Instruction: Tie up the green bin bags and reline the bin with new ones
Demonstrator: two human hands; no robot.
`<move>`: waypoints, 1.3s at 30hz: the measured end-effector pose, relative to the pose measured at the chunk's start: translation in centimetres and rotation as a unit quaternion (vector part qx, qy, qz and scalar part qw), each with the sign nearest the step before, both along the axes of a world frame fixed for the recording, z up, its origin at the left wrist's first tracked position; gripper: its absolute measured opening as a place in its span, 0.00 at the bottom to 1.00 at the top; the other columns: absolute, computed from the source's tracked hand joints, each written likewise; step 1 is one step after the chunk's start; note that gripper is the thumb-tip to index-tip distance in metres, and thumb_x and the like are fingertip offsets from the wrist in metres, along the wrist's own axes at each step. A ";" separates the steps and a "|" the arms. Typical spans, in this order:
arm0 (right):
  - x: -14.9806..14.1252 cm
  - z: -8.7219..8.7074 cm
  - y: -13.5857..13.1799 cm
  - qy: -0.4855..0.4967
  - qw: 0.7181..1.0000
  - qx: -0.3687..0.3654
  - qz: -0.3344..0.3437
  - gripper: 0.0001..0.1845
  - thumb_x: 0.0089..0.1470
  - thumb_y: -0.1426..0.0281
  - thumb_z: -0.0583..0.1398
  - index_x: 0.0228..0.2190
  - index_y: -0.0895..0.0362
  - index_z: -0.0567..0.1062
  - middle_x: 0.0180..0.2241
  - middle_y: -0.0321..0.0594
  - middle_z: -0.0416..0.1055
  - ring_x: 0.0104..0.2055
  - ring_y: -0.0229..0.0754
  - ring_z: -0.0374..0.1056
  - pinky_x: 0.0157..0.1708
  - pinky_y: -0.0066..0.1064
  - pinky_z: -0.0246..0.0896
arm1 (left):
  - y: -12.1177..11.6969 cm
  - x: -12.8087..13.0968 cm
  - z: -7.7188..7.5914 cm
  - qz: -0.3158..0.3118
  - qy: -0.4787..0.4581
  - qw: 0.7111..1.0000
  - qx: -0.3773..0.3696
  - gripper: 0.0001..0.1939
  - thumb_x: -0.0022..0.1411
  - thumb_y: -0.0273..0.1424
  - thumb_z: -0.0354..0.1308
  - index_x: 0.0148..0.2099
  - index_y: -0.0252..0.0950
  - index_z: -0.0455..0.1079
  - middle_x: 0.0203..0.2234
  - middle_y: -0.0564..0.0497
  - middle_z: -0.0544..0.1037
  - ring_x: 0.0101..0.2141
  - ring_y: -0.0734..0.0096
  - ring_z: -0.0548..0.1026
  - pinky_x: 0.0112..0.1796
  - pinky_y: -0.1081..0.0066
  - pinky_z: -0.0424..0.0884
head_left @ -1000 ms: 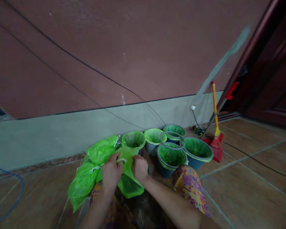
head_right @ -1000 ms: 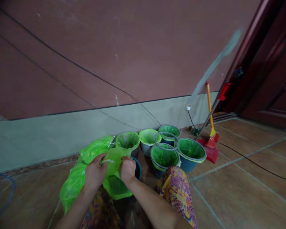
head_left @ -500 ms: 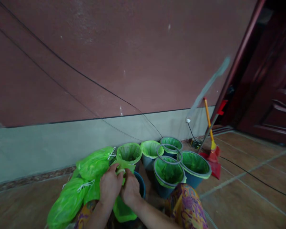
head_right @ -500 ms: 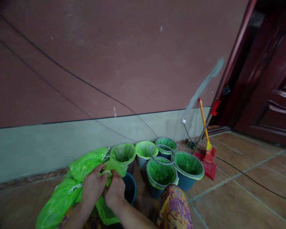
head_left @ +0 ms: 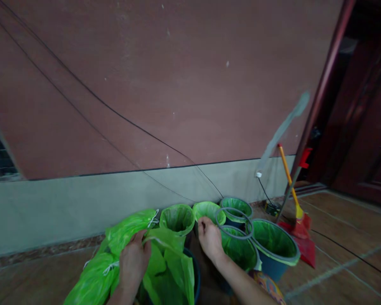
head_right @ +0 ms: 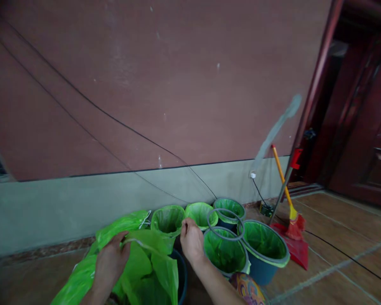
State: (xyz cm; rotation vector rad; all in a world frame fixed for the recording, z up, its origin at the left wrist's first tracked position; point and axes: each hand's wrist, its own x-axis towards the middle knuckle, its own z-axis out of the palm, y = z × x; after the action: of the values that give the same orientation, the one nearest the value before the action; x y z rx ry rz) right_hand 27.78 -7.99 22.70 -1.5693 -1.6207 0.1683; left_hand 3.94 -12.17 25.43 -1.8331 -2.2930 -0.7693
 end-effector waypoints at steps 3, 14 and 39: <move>-2.0 0.9 -1.7 0.027 0.994 0.013 0.102 0.15 0.52 0.72 0.57 0.43 0.58 0.74 0.39 0.42 0.77 0.41 0.43 0.74 0.43 0.29 0.65 | 0.1 1.6 0.3 -0.020 -0.014 1.000 -0.001 0.18 0.64 0.30 0.50 0.52 0.34 0.73 0.43 0.43 0.82 0.40 0.62 0.81 0.41 0.70 0.73; -6.6 -2.2 -2.4 0.032 0.996 -0.070 0.036 0.21 0.52 0.81 0.51 0.42 0.57 0.78 0.40 0.45 0.78 0.46 0.44 0.74 0.48 0.30 0.64 | -1.2 5.8 0.3 -0.087 -0.051 0.994 -0.053 0.19 0.62 0.27 0.50 0.54 0.35 0.71 0.46 0.43 0.80 0.44 0.65 0.79 0.44 0.71 0.69; 4.8 3.5 4.5 -0.045 0.997 0.050 0.033 0.14 0.62 0.71 0.48 0.36 0.59 0.73 0.36 0.44 0.74 0.40 0.41 0.69 0.41 0.28 0.58 | -0.8 -3.6 0.4 0.021 -0.005 0.999 -0.034 0.17 0.63 0.33 0.48 0.46 0.39 0.77 0.36 0.46 0.83 0.37 0.59 0.81 0.38 0.67 0.73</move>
State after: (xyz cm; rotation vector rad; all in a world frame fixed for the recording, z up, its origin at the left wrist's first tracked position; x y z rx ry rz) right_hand 32.57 -3.50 26.22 -1.4666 -1.7264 0.0521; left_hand 0.30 -13.00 25.82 -1.8048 -2.3843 -0.7045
